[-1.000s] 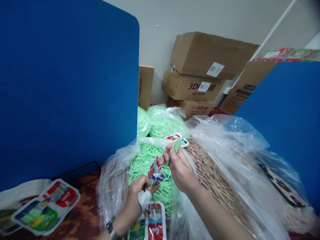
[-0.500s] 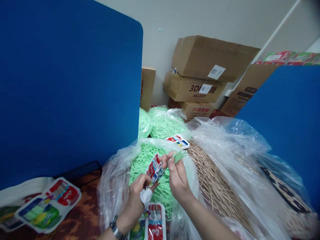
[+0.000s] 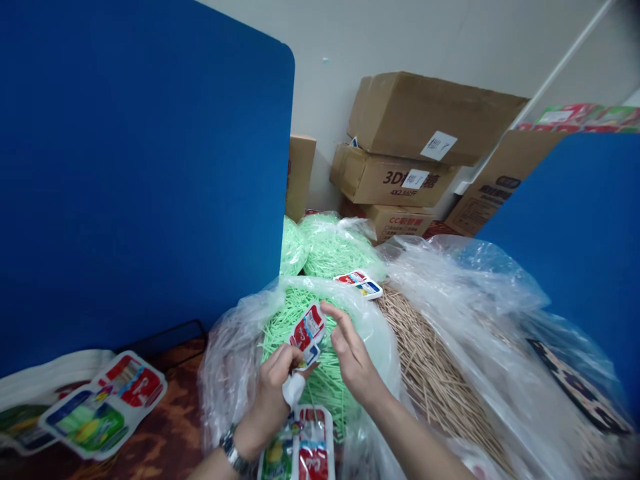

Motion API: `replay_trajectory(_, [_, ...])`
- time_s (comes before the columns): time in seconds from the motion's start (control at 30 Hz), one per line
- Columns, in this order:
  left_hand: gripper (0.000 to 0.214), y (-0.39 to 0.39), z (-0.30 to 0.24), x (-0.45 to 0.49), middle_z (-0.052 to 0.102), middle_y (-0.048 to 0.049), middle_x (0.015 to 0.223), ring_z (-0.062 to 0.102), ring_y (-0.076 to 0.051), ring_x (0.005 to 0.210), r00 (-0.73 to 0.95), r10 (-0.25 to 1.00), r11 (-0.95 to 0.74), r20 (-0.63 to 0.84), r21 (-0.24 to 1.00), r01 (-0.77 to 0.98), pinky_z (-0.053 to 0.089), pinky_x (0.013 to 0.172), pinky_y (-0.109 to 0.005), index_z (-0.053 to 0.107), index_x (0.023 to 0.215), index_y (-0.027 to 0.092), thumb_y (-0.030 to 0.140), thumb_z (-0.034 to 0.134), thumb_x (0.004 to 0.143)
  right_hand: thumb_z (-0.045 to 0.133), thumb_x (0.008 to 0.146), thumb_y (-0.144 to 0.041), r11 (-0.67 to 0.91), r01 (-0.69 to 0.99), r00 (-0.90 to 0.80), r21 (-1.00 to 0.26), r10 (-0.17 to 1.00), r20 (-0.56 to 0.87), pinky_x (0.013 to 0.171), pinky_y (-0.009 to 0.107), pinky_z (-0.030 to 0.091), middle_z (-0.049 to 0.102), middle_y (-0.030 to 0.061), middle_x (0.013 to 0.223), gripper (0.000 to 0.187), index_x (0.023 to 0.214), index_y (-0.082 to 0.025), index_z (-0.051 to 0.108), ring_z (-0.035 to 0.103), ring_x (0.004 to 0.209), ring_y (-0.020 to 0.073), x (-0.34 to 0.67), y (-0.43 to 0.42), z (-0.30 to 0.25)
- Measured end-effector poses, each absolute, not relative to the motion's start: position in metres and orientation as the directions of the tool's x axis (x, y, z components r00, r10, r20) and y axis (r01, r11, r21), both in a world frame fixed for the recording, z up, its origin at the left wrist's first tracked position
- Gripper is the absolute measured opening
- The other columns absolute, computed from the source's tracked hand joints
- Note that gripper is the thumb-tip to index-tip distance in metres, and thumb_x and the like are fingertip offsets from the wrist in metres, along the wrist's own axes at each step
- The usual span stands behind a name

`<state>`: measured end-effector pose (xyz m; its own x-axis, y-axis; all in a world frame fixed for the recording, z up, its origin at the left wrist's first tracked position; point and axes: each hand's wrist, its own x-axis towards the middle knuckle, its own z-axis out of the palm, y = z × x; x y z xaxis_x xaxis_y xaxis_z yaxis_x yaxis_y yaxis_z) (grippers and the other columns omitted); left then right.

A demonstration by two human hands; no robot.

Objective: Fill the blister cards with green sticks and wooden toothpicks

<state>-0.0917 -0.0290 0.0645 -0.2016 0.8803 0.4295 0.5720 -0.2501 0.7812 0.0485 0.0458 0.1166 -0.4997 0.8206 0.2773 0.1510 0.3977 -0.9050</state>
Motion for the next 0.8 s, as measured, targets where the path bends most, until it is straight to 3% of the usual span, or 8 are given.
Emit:
replay_trajectory(0.2, [0.021,-0.030,0.066,-0.096,0.047,0.0042,0.067,0.046,-0.013,0.061,-0.200,0.906,-0.238,0.373,0.839,0.490,0.035,0.059,-0.024,0.046,0.071,0.020,0.023,0.060,0.086,0.035,0.097,-0.040,0.570,0.172,-0.591,-0.804,0.713,0.379,0.111,0.047,0.028,0.044,0.0053,0.142,0.038,0.132,-0.030,0.049,0.035,0.134,0.0245,0.053,0.050,0.114])
replay_trajectory(0.37, [0.025,-0.030,0.056,-0.105,0.045,0.0050,0.064,0.043,-0.012,0.059,-0.259,0.926,-0.182,0.276,0.925,0.333,0.034,0.056,-0.023,0.048,0.067,0.019,0.029,0.067,0.080,0.036,0.097,-0.040,0.394,0.112,-0.424,-0.912,0.849,0.314,0.098,0.042,0.045,0.058,0.0091,0.124,0.034,0.122,-0.025,0.054,0.056,0.113,0.0224,0.060,0.063,0.109])
replay_trajectory(0.5, [0.028,-0.028,0.048,-0.111,0.047,0.0050,0.061,0.042,-0.010,0.055,-0.251,0.961,-0.109,0.117,0.993,0.045,0.035,0.052,-0.022,0.050,0.067,0.018,0.034,0.072,0.074,0.052,0.090,-0.039,0.465,0.173,-0.540,-0.868,0.782,0.311,0.100,0.043,0.041,0.047,0.0097,0.138,0.045,0.133,-0.027,0.043,0.046,0.126,0.0246,0.062,0.073,0.105])
replay_trajectory(0.57, [0.029,-0.027,0.048,-0.113,0.050,0.0045,0.060,0.044,-0.010,0.055,-0.216,0.971,-0.115,0.101,0.992,-0.054,0.037,0.052,-0.021,0.052,0.066,0.017,0.035,0.075,0.071,0.058,0.087,-0.038,0.504,0.173,-0.617,-0.846,0.726,0.305,0.102,0.042,0.039,0.048,0.0090,0.137,0.038,0.122,-0.025,0.052,0.044,0.127,0.0254,0.060,0.075,0.103])
replay_trajectory(0.67, [0.029,-0.026,0.053,-0.117,0.061,0.0000,0.068,0.054,-0.013,0.060,-0.161,0.984,-0.097,0.072,0.983,-0.157,0.044,0.058,-0.024,0.060,0.078,0.015,0.037,0.076,0.069,0.056,0.088,-0.037,0.481,0.150,-0.633,-0.864,0.718,0.290,0.086,0.035,0.046,0.063,0.0064,0.107,0.017,0.088,-0.021,0.059,0.059,0.101,0.0215,0.055,0.075,0.103])
replay_trajectory(0.73, [0.039,-0.025,0.058,-0.119,0.068,-0.0049,0.081,0.061,-0.018,0.069,-0.120,0.991,-0.074,0.054,0.983,-0.166,0.050,0.066,-0.029,0.064,0.094,0.014,0.039,0.077,0.068,0.055,0.088,-0.037,0.484,0.173,-0.606,-0.858,0.739,0.294,0.073,0.030,0.047,0.063,0.0030,0.087,0.018,0.081,-0.021,0.057,0.060,0.081,0.0179,0.051,0.073,0.104])
replay_trajectory(0.8, [0.040,-0.024,0.061,-0.120,0.071,-0.0063,0.082,0.063,-0.020,0.071,-0.121,0.992,-0.050,0.036,0.992,-0.120,0.051,0.069,-0.032,0.067,0.096,0.012,0.040,0.076,0.069,0.056,0.088,-0.037,0.509,0.210,-0.597,-0.835,0.743,0.302,0.067,0.029,0.045,0.060,0.0011,0.077,0.018,0.080,-0.021,0.057,0.057,0.072,0.0164,0.047,0.070,0.106])
